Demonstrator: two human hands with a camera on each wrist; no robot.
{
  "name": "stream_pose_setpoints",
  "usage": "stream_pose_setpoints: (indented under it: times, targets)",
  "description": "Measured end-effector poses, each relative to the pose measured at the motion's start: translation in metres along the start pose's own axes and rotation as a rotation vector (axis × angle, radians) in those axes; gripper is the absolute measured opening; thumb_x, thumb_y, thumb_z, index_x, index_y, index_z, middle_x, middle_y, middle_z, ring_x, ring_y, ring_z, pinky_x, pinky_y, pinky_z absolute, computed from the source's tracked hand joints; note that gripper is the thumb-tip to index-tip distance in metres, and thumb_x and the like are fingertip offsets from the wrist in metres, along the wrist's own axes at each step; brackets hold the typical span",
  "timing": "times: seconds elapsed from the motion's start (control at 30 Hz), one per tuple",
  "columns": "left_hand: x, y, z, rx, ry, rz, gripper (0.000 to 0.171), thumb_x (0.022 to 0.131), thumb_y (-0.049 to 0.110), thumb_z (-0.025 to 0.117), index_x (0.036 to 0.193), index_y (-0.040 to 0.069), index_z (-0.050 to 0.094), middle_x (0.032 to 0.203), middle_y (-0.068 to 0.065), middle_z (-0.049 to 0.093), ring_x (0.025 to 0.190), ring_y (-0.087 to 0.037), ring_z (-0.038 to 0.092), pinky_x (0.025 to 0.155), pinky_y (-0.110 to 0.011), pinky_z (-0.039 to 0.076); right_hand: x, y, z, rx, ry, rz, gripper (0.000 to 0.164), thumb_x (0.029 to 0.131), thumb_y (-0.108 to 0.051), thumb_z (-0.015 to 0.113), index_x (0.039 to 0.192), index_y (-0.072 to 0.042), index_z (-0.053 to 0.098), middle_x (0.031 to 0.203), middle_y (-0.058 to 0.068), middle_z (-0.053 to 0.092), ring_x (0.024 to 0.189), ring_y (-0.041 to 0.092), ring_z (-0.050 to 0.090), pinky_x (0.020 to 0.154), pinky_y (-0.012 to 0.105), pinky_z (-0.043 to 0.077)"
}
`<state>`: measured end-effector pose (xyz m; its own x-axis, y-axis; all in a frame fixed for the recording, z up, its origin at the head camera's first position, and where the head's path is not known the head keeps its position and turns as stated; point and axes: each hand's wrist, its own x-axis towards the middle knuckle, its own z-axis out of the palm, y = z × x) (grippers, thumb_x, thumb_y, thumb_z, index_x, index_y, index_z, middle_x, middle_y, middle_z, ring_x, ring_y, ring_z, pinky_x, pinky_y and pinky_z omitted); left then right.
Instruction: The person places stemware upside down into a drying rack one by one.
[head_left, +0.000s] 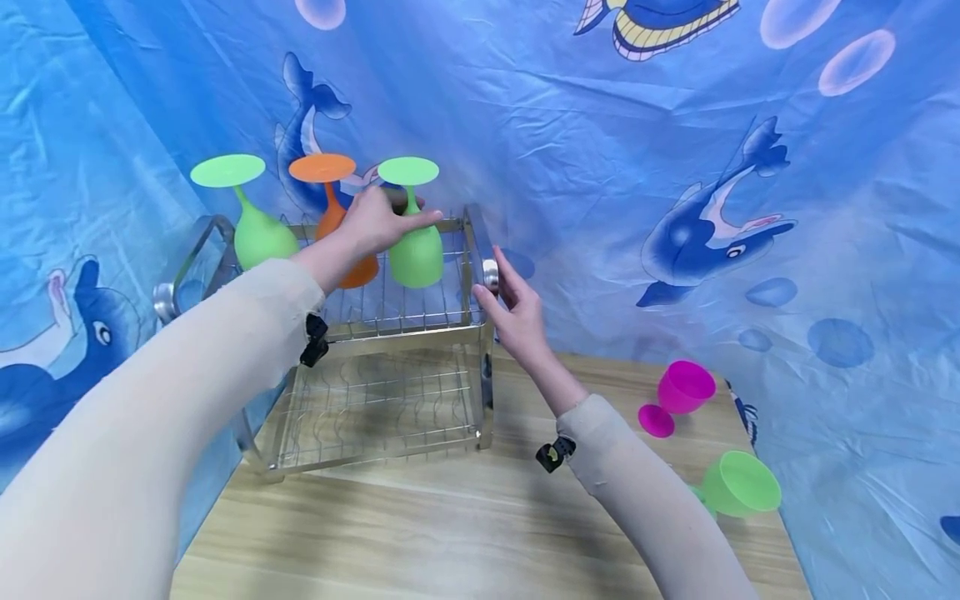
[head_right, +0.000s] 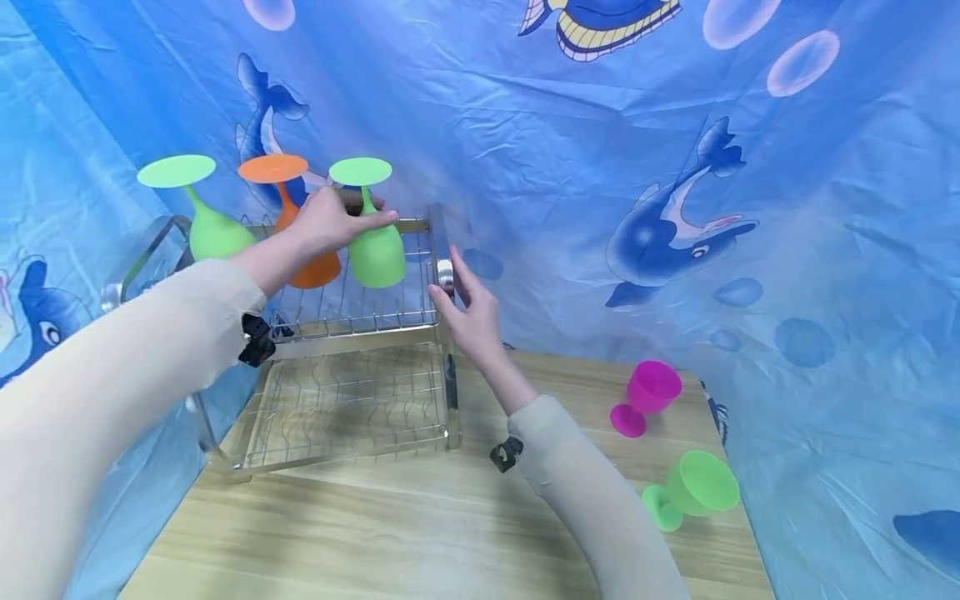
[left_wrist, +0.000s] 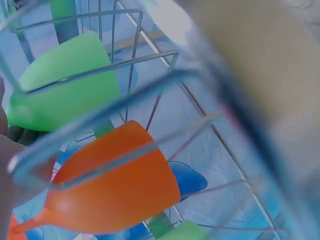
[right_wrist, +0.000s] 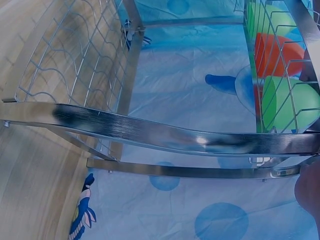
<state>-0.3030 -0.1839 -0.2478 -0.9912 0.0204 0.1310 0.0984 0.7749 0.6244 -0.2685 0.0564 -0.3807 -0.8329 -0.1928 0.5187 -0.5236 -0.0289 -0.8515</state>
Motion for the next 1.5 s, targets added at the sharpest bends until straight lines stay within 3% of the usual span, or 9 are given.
stream_pose_setpoints:
  times: [0.1, 0.27, 0.57, 0.8, 0.97, 1.13, 1.27, 1.37, 1.5]
  targets:
    - [-0.007, 0.002, -0.005, 0.060, -0.044, 0.014, 0.071, 0.097, 0.059, 0.073, 0.143, 0.006, 0.066, 0.144, -0.019, 0.065, 0.130, -0.037, 0.060, 0.108, -0.053, 0.052, 0.000, -0.001, -0.001, 0.001, 0.008, -0.004, 0.069, 0.104, -0.009, 0.071, 0.165, -0.011, 0.040, 0.116, 0.022, 0.071, 0.100, 0.016, 0.068, 0.080, 0.019, 0.057]
    - [-0.019, 0.002, -0.007, 0.105, -0.085, 0.039, 0.085, 0.098, 0.053, 0.076, 0.162, 0.006, 0.046, 0.158, -0.020, 0.054, 0.145, -0.040, 0.051, 0.116, -0.055, 0.047, 0.000, -0.001, -0.002, -0.001, 0.016, 0.013, 0.069, 0.104, -0.009, 0.072, 0.165, -0.009, 0.039, 0.115, 0.021, 0.070, 0.101, 0.016, 0.067, 0.082, 0.020, 0.058]
    - [-0.026, -0.005, -0.004, 0.089, -0.050, 0.048, 0.077, 0.099, 0.041, 0.078, 0.160, 0.004, 0.049, 0.151, -0.021, 0.060, 0.136, -0.039, 0.058, 0.110, -0.053, 0.052, -0.002, -0.002, 0.001, -0.016, 0.006, 0.024, 0.068, 0.104, -0.013, 0.072, 0.165, -0.011, 0.041, 0.120, 0.023, 0.072, 0.114, 0.030, 0.070, 0.108, 0.040, 0.055]
    - [-0.020, -0.014, -0.005, 0.076, -0.064, 0.043, 0.080, 0.101, 0.041, 0.076, 0.165, 0.008, 0.041, 0.158, -0.019, 0.054, 0.143, -0.038, 0.053, 0.116, -0.053, 0.048, -0.002, -0.003, 0.003, -0.009, -0.005, 0.015, 0.069, 0.104, -0.011, 0.072, 0.165, -0.009, 0.040, 0.122, 0.024, 0.071, 0.118, 0.034, 0.070, 0.098, 0.028, 0.060]
    - [-0.026, -0.012, -0.009, 0.063, -0.065, 0.041, 0.084, 0.100, 0.044, 0.077, 0.165, 0.007, 0.040, 0.161, -0.021, 0.051, 0.145, -0.040, 0.051, 0.118, -0.055, 0.046, -0.002, -0.003, 0.002, -0.013, 0.001, 0.017, 0.069, 0.104, -0.010, 0.071, 0.165, -0.008, 0.039, 0.122, 0.024, 0.070, 0.113, 0.029, 0.070, 0.090, 0.021, 0.059]
    - [-0.041, -0.007, -0.015, 0.071, -0.087, 0.050, 0.085, 0.099, 0.044, 0.078, 0.165, 0.006, 0.039, 0.161, -0.022, 0.050, 0.146, -0.040, 0.050, 0.118, -0.055, 0.045, -0.001, -0.003, 0.001, -0.024, 0.003, 0.017, 0.069, 0.105, -0.011, 0.071, 0.165, -0.008, 0.038, 0.119, 0.021, 0.071, 0.111, 0.024, 0.070, 0.091, 0.028, 0.060]
    - [-0.055, -0.005, -0.020, 0.092, -0.091, 0.057, 0.086, 0.099, 0.043, 0.078, 0.165, 0.006, 0.039, 0.162, -0.022, 0.048, 0.147, -0.040, 0.050, 0.118, -0.056, 0.045, -0.001, -0.003, 0.002, -0.046, 0.002, 0.009, 0.069, 0.104, -0.011, 0.071, 0.165, -0.008, 0.039, 0.117, 0.021, 0.072, 0.114, 0.027, 0.071, 0.098, 0.036, 0.059]
    - [-0.066, -0.004, -0.023, 0.115, -0.092, 0.066, 0.086, 0.098, 0.044, 0.079, 0.166, 0.008, 0.039, 0.158, -0.021, 0.053, 0.141, -0.039, 0.056, 0.112, -0.054, 0.050, -0.001, -0.004, 0.001, -0.056, -0.001, 0.003, 0.068, 0.104, -0.009, 0.071, 0.164, -0.006, 0.039, 0.120, 0.023, 0.071, 0.123, 0.031, 0.069, 0.106, 0.034, 0.056]
    - [-0.077, -0.001, -0.028, 0.159, -0.090, 0.109, 0.083, 0.097, 0.043, 0.080, 0.164, 0.010, 0.043, 0.145, -0.019, 0.065, 0.117, -0.037, 0.064, 0.090, -0.049, 0.053, -0.001, -0.006, -0.004, -0.054, -0.018, -0.011, 0.069, 0.104, -0.008, 0.071, 0.164, -0.005, 0.038, 0.148, 0.023, 0.061, 0.141, 0.031, 0.058, 0.119, 0.032, 0.045]
